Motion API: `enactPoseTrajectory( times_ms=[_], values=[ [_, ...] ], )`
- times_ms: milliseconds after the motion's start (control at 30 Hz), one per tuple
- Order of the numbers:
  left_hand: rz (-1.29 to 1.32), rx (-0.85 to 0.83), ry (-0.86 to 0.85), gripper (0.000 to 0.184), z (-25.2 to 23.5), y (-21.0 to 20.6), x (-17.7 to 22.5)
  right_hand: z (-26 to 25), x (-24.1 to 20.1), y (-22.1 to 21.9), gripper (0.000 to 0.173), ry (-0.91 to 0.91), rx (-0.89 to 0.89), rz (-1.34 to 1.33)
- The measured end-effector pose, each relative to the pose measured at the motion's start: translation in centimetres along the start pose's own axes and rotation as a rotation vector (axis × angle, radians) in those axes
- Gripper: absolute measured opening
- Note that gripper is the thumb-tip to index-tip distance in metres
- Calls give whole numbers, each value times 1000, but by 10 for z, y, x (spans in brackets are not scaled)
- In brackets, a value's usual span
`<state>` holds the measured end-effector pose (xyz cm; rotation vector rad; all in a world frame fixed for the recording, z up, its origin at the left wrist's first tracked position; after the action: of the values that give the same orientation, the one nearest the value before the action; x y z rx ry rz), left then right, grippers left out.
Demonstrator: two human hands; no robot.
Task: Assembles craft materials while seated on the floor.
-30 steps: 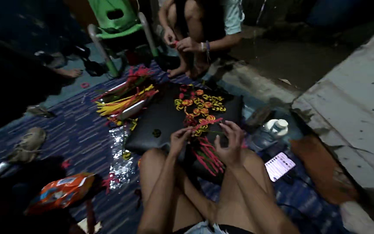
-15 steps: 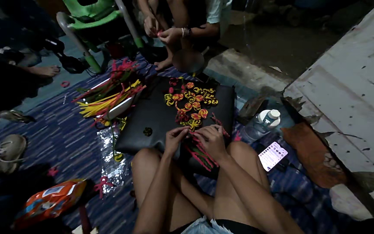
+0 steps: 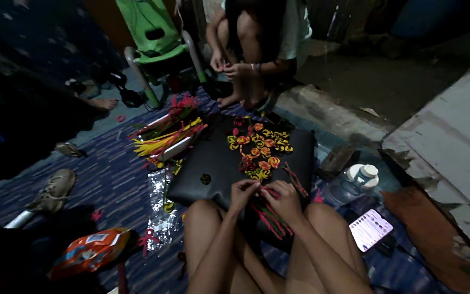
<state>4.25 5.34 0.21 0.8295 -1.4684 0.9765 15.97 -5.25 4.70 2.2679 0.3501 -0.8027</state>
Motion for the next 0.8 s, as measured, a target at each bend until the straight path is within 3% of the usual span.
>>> enactPoseTrajectory(
  times_ms=[133,467,633,800],
  values=[
    [-97,-98,42,18,5,-10,-9,4,8,0,16,-134,-136,3],
    [1,-153,30,15,15,-18,-10,10,13,9,12,-280,-18,-254],
    [39,-101,1,14,9,-20,-14,8,9,9,19,-255,-118,-210],
    [40,-93,10,16,7,-19,-14,7,9,6,19,-83,-161,-179]
  ],
)
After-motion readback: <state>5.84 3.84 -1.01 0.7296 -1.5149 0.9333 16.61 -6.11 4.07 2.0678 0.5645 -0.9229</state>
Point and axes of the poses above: each hand's wrist, its own z-axis away from the middle knuckle, its own y-axis out of the back of the hand, x = y × z, the point moved 7 cm from there along -z, towards the middle knuckle, and after that the axes turned 10 degrees about x, right-handed, at the moved point
